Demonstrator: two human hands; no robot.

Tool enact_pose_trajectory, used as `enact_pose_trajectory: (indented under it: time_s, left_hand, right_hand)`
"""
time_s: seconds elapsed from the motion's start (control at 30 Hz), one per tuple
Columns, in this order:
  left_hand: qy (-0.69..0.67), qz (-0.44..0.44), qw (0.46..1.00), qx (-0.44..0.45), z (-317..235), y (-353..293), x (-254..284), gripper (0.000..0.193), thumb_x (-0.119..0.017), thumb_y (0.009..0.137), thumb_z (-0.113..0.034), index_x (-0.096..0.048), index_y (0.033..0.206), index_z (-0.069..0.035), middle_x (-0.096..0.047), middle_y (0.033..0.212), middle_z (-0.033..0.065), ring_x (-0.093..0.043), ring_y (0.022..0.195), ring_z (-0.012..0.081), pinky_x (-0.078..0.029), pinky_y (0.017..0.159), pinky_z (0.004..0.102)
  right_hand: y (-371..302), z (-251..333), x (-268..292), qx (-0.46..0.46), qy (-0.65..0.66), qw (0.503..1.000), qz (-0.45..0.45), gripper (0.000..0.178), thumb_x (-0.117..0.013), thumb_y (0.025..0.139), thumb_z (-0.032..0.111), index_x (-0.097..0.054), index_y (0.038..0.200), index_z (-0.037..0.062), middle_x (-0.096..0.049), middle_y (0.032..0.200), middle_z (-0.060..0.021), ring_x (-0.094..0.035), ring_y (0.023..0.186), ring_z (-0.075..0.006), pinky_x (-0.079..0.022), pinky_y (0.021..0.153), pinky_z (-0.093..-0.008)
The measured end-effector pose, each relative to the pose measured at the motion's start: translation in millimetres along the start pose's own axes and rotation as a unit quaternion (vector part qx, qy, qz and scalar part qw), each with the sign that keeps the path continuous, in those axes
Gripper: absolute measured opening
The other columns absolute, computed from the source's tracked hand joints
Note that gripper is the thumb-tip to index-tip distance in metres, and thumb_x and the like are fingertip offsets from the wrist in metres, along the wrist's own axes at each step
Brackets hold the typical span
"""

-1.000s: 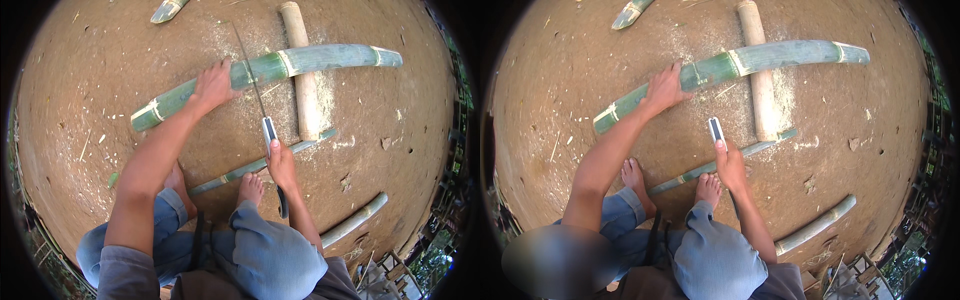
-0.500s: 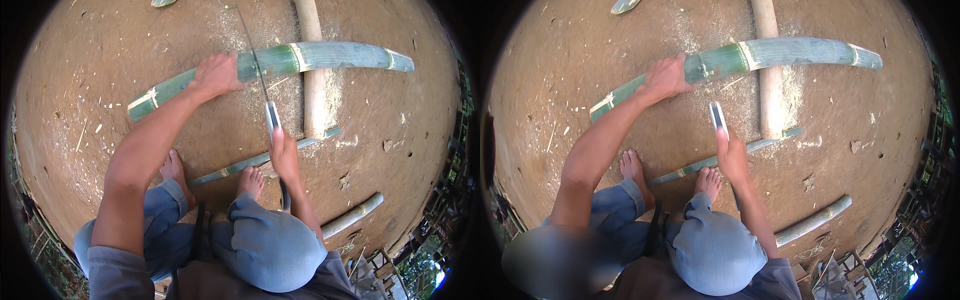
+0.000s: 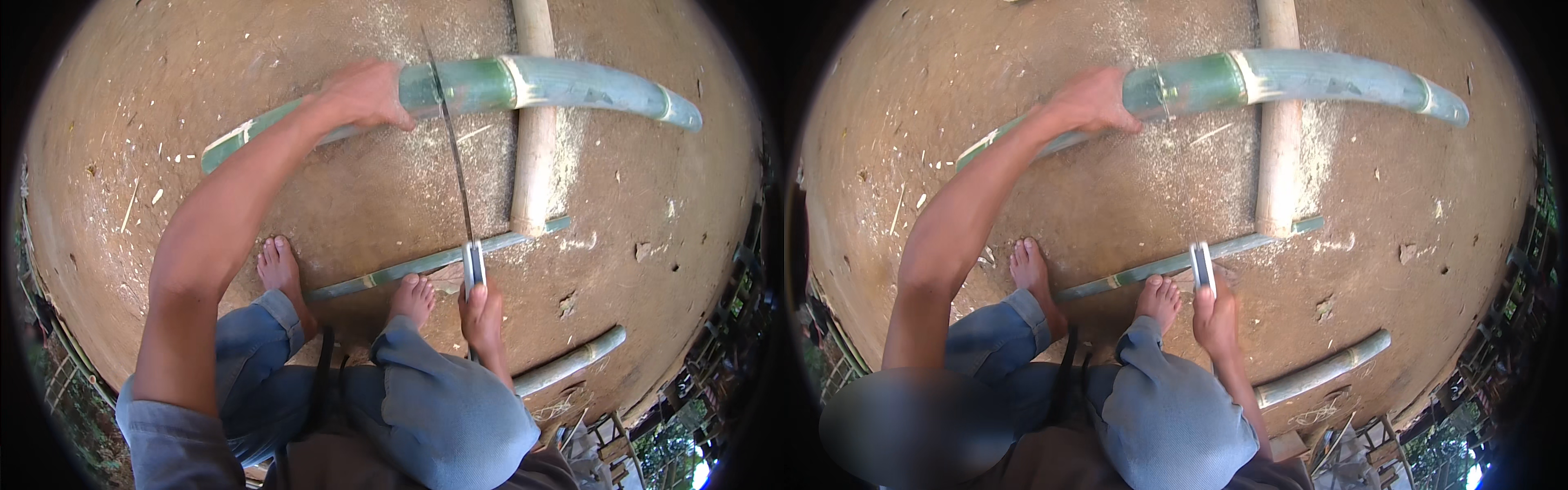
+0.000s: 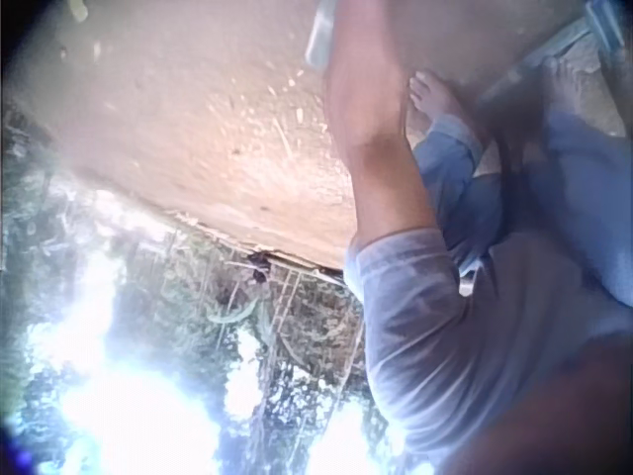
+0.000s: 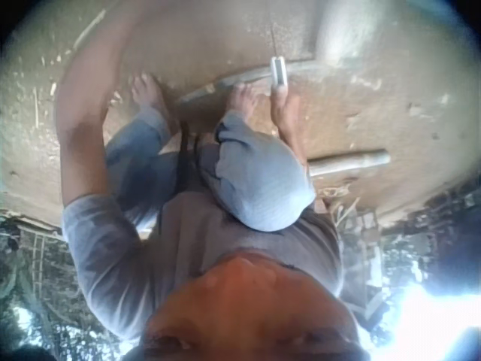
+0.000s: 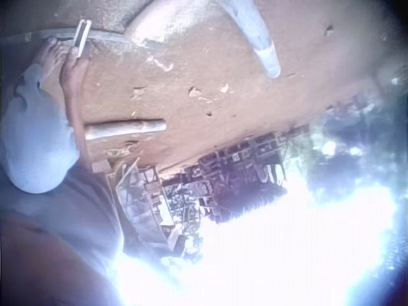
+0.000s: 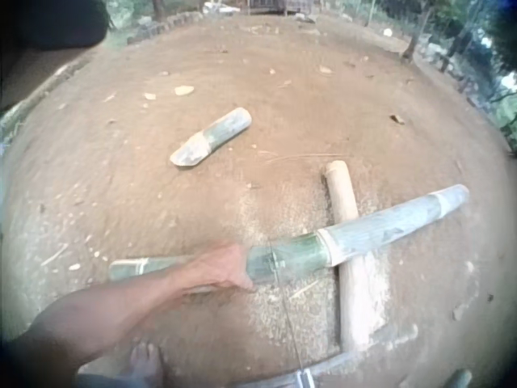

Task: The person sits on the ground and uses a hand saw to cut a long green bamboo pole into smaller sections. The bamboo is supported by a wooden log placed underneath it. The person repeatedly saws through the bamboo, creating multiple cut pieces that are left on the ground.

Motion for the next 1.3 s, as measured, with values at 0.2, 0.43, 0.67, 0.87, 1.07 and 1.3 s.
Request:
enact_pose_trajectory:
  time_s: [0.2,0.43,0.67,0.87,1.07,1.3]
  left_hand:
    - [0.013,-0.071,0.997,-0.025,11,1,-8,0.067,-0.086,0.063,-0.042,-0.068,0.106,0.005,-0.072,0.097,0.0255,-0.071,0.094,0.0400,-0.057,0.085,0.0490]
    - [0.050,-0.064,0.996,0.034,-15,-13,-10,0.072,-0.087,0.062,-0.043,-0.062,0.110,0.004,-0.071,0.096,0.0267,-0.071,0.095,0.0399,-0.056,0.085,0.0485]
    - [0.150,-0.218,0.964,-0.038,-3,-24,-33,0.073,-0.092,0.061,-0.039,-0.060,0.110,0.006,-0.071,0.100,0.0251,-0.070,0.096,0.0370,-0.055,0.087,0.0445]
    - [0.129,-0.278,0.951,-0.046,-23,-31,-41,0.073,-0.093,0.062,-0.034,-0.059,0.114,0.004,-0.068,0.103,0.0205,-0.067,0.099,0.0350,-0.050,0.089,0.0432]
    - [0.166,-0.318,0.933,-0.037,-21,-44,-66,0.083,-0.092,0.065,-0.030,-0.051,0.129,0.002,-0.060,0.122,0.0173,-0.057,0.115,0.0320,-0.043,0.099,0.0424]
    - [0.091,-0.332,0.938,-0.019,-39,-65,-75,0.090,-0.092,0.067,-0.026,-0.045,0.138,0.002,-0.050,0.131,0.0186,-0.049,0.122,0.0334,-0.038,0.103,0.0443]
  right_hand:
    - [68,36,-12,-0.047,0.014,0.998,0.027,0.058,-0.045,0.106,0.047,-0.062,0.122,-0.0063,-0.063,0.074,-0.0230,-0.063,0.067,-0.0355,-0.046,0.064,-0.0504]
    - [22,4,-7,-0.052,0.017,0.998,-0.007,0.059,-0.042,0.107,0.048,-0.063,0.110,-0.0069,-0.058,0.066,-0.0196,-0.060,0.064,-0.0313,-0.045,0.062,-0.0477]
    - [-28,21,9,-0.027,0.064,0.998,-0.009,0.062,-0.041,0.107,0.049,-0.063,0.113,-0.0079,-0.056,0.066,-0.0164,-0.060,0.063,-0.0264,-0.046,0.059,-0.0449]
    - [40,19,3,-0.019,-0.005,1.000,-0.014,0.061,-0.038,0.108,0.049,-0.064,0.101,-0.0051,-0.054,0.065,-0.0141,-0.057,0.062,-0.0256,-0.044,0.059,-0.0438]
    - [31,61,10,-0.014,0.104,0.994,0.017,0.071,-0.025,0.108,0.061,-0.050,0.074,0.0044,-0.044,0.051,-0.0019,-0.044,0.042,-0.0112,-0.035,0.040,-0.0287]
    - [-14,31,25,-0.035,0.084,0.996,-0.022,0.065,-0.028,0.108,0.059,-0.051,0.082,0.0038,-0.045,0.055,-0.0004,-0.044,0.044,-0.0091,-0.034,0.041,-0.0265]
Point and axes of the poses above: each hand's wrist, its own y-axis towards the middle knuckle, its own x-axis out of the back of the hand, z = x × y, the point moved 2 cm from there along y, towards the middle knuckle
